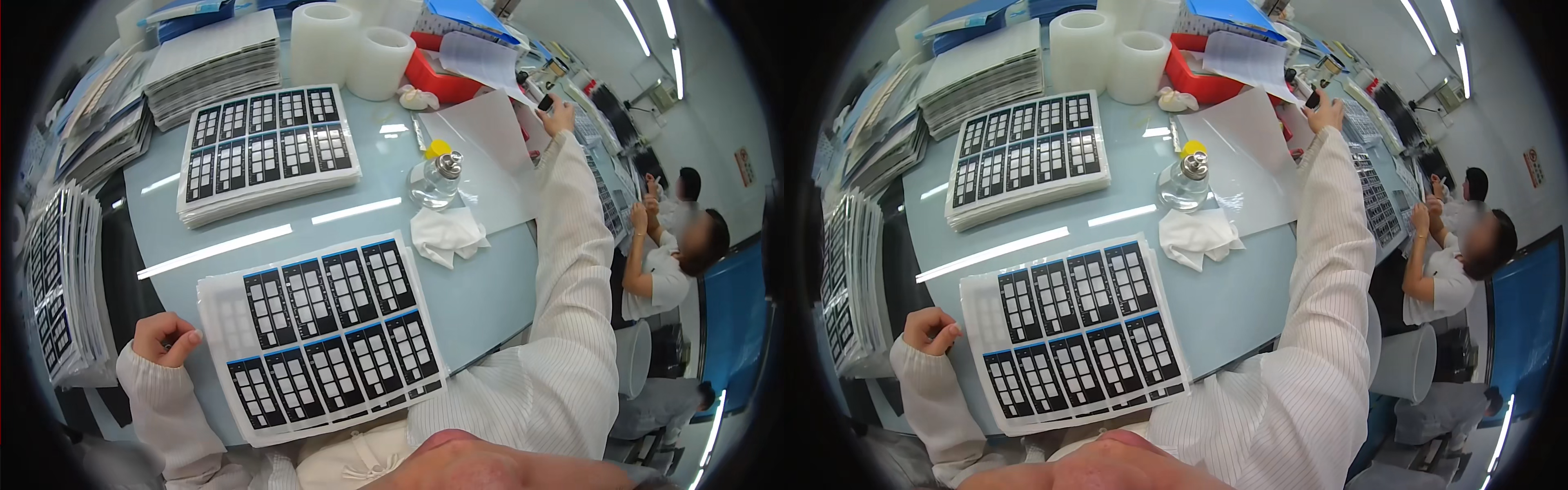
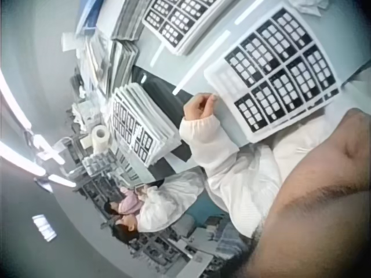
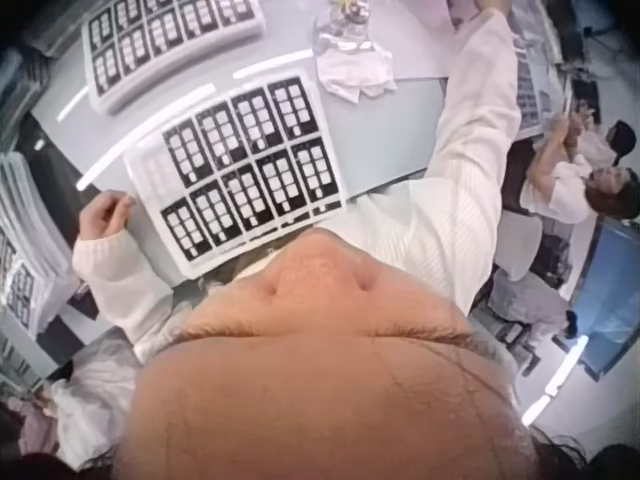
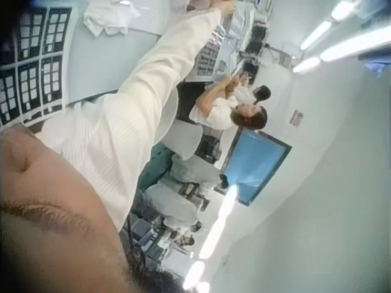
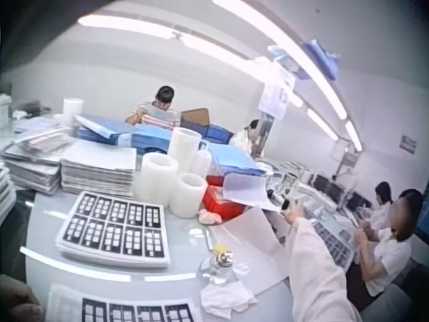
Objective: The recorder is marking specific points on sheets of stickers with a pen and wiping the sheets with a cloth at a workstation.
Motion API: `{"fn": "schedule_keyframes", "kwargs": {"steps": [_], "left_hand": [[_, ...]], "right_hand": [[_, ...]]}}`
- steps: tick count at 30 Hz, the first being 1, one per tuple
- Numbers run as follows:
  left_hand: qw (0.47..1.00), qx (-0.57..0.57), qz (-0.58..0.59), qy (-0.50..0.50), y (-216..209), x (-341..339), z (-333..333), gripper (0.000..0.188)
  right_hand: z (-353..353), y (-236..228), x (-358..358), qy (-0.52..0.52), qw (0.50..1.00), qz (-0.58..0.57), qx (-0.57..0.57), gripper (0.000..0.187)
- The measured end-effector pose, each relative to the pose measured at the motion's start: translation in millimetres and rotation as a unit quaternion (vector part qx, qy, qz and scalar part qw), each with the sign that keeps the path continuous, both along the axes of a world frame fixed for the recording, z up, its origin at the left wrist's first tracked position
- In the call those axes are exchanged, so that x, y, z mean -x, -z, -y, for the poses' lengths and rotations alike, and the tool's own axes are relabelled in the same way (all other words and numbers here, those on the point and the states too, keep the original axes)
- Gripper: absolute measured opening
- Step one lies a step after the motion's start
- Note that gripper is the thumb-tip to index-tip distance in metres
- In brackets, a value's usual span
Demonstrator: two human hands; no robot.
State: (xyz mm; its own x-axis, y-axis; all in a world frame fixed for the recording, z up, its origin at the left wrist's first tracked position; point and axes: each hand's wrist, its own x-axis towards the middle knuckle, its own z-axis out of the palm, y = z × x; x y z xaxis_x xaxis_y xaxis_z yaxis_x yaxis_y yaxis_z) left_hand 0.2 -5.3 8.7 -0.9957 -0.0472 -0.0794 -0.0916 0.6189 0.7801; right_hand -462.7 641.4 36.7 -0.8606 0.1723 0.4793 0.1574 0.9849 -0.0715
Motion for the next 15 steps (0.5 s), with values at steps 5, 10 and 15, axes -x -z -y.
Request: {"fn": "schedule_keyframes", "kwargs": {"steps": [5,10,15], "left_hand": [[1.0,0.011,0.027,-0.012,-14.9,-3.0,-8.1,0.022],[0.999,0.013,0.017,-0.03,-11.9,-4.2,-6.3,0.018],[0.999,0.007,0.025,-0.048,-19.3,0.7,-7.7,0.017]], "right_hand": [[27.2,-5.6,-19.3,-0.026,0.994,-0.095,0.053,0.045],[12.0,-3.4,0.1,-0.017,0.983,-0.131,0.131,0.037],[-36.4,6.5,30.6,-0.058,0.957,-0.238,0.153,0.041]]}}
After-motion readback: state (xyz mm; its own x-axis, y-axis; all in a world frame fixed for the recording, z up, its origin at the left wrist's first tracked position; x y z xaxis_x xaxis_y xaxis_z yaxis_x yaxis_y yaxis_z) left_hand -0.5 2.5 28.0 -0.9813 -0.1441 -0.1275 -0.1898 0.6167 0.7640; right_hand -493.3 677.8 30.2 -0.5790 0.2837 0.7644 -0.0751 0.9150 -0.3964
